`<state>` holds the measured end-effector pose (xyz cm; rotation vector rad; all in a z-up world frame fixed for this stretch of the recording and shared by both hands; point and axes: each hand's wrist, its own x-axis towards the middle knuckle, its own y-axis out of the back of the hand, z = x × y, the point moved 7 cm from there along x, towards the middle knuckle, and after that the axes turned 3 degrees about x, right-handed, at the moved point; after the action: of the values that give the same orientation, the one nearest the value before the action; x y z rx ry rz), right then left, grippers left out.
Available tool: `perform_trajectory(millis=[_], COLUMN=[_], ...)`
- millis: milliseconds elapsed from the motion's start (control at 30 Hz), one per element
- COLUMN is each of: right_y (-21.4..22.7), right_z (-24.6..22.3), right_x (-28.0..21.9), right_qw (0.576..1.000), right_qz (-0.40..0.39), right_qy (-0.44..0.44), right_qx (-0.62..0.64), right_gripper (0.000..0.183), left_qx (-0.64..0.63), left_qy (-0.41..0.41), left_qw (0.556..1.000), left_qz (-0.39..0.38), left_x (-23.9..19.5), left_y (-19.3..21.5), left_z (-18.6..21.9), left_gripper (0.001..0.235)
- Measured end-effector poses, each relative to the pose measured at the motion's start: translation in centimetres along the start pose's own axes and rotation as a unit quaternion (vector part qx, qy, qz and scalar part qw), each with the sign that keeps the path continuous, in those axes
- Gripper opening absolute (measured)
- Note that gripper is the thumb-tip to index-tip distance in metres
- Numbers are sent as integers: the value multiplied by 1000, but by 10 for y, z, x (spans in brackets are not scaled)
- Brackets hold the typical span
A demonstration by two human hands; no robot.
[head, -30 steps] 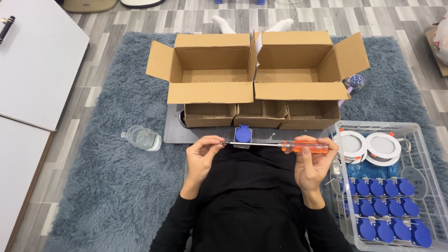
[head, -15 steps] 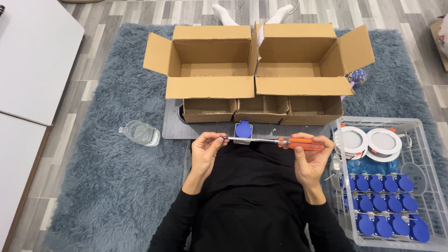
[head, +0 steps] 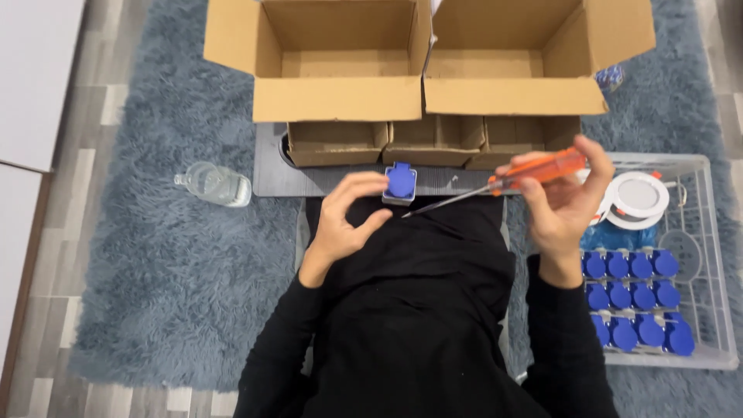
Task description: Assembling and inspecting small electrical components and LED lights using a screwdriver
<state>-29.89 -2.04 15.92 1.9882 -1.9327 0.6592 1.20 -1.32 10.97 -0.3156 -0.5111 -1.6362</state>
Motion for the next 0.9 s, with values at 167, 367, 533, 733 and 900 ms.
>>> perform_trajectory(millis=[167, 367, 533, 733, 900], right_y=[-14, -25, -34, -49, -70], right_z=[-17, -28, -27, -25, -41], right_x=[18, 30, 36, 41, 51], right_qw=[995, 990, 986, 979, 959], right_qz=[-71, -99, -128, -178, -273], right_qy=[10, 35, 51, 31, 22], right_qx=[-70, -98, -95, -95, -74], right_gripper=[76, 72, 72, 71, 78], left_qx=[141, 169, 172, 175, 177], left_qy=[-27, -10, -3, -13, -15], left_qw=[990, 985, 985, 984, 983], left_qz=[-12, -27, 11, 29, 38], left_x=[0, -5, -7, -9, -11], left_y=[-14, -37, -45, -47, -48], left_z=[-13, -43, -58, -62, -63], left_gripper=[52, 65, 57, 55, 56])
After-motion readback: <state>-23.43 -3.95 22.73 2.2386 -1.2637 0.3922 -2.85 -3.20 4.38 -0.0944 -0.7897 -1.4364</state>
